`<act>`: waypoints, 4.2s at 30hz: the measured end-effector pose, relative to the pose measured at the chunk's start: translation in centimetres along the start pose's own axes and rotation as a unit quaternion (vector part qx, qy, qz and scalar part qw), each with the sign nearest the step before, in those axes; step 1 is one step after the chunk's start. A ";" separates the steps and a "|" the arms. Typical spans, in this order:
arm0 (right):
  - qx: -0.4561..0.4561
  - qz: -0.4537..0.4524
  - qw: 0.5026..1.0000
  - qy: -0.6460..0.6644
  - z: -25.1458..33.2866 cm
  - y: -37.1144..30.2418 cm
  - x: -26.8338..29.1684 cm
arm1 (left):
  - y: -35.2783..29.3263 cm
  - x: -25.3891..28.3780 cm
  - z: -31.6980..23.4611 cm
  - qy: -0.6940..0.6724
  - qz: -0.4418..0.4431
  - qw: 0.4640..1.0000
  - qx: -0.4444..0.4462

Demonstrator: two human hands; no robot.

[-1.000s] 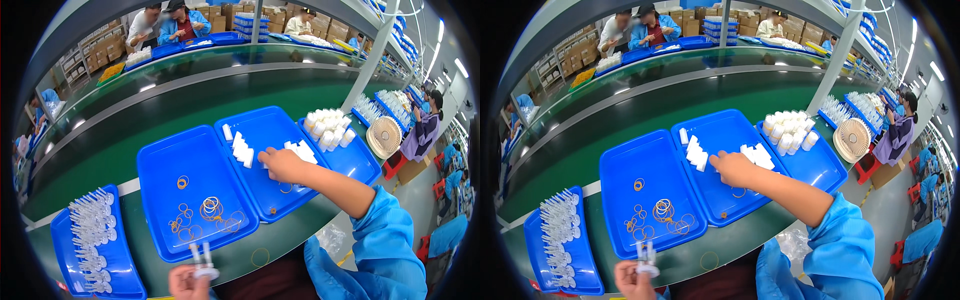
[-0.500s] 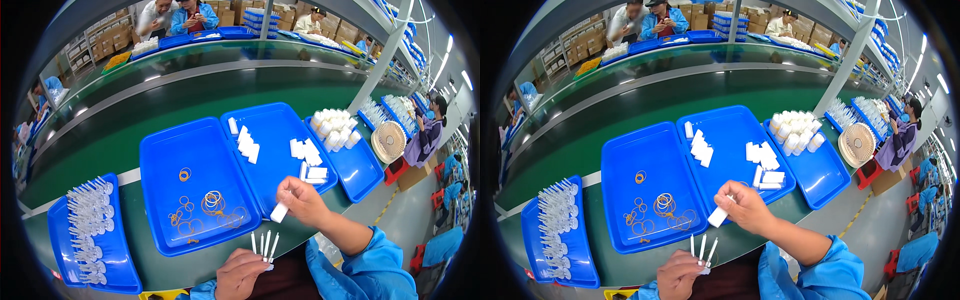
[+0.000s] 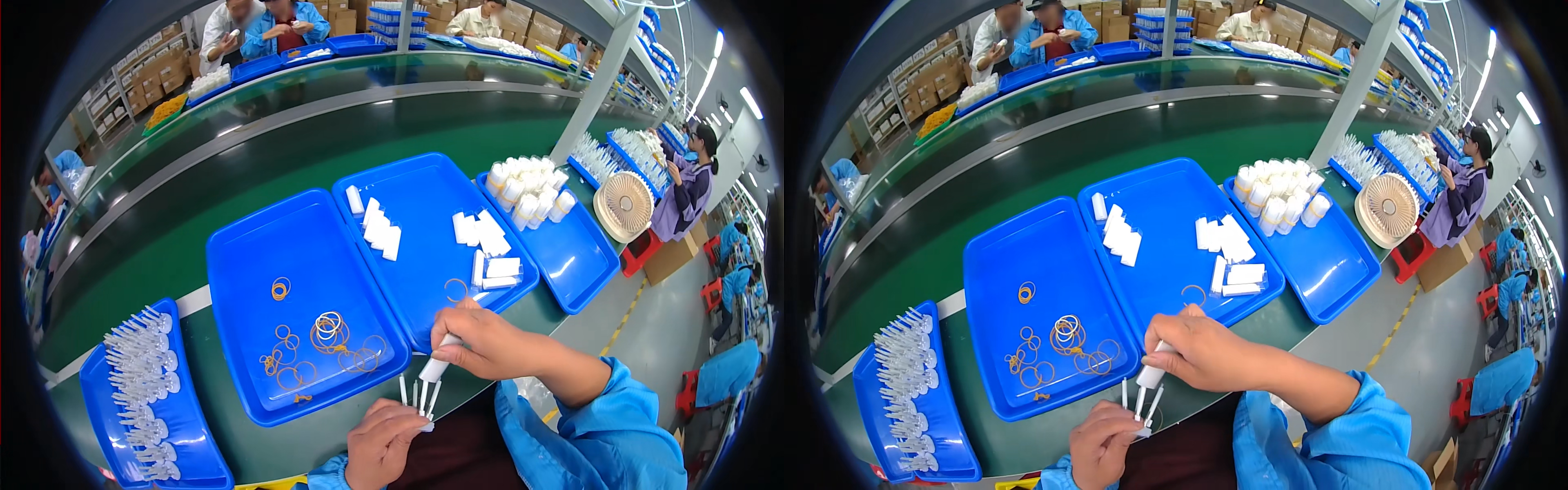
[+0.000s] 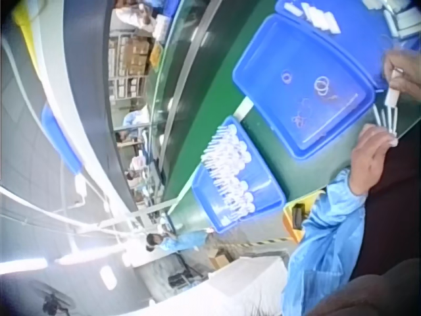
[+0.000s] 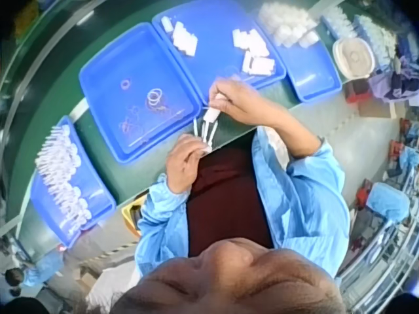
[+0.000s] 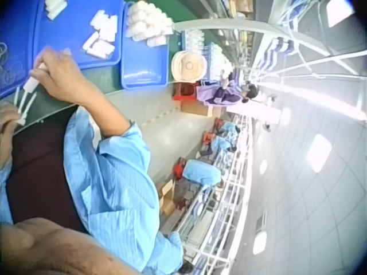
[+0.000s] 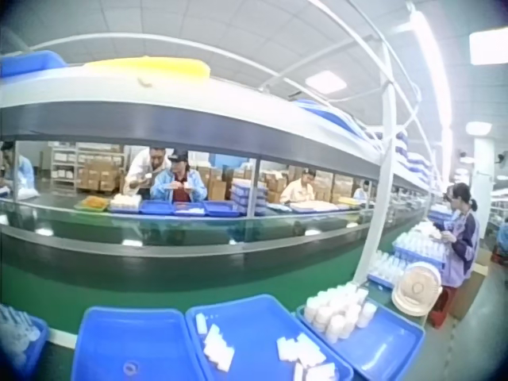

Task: Bundling small plastic components using rubber bands and organizing them in trays on a production line.

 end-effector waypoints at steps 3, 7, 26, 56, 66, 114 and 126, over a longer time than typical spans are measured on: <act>-0.066 0.051 0.992 0.092 0.0 -0.2 0.7 | -0.4 -0.4 0.3 0.018 0.023 0.999 -0.039; -0.092 0.063 0.990 0.085 0.1 -1.0 0.6 | 0.7 -0.7 -1.9 -0.009 -0.003 0.999 -0.030; -0.044 -0.145 0.958 -0.242 -0.9 -2.1 3.7 | -1.4 -0.6 -0.5 -0.120 -0.120 0.974 0.150; 0.198 0.092 0.976 -0.026 0.1 1.0 1.6 | -0.3 0.2 -1.8 -0.054 -0.084 0.995 0.032; -0.019 0.187 0.976 0.113 0.3 -0.4 0.9 | -0.1 0.0 -1.4 -0.068 0.004 0.997 -0.045; -0.295 0.071 0.835 0.458 -1.7 1.5 -3.2 | -1.1 0.8 0.2 0.089 -0.090 0.992 -0.023; -0.180 0.148 0.949 0.214 0.3 0.7 -1.3 | -1.2 0.5 0.3 0.160 -0.056 0.982 -0.078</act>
Point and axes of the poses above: each hand's wrist, its own y-axis towards the middle knuckle, its own x-axis out of the back of the hand, z = x × y, the point moved 2 cm from there along y, towards the middle knuckle, and after that the axes turned 10 degrees about -z, right-handed, at the moved point
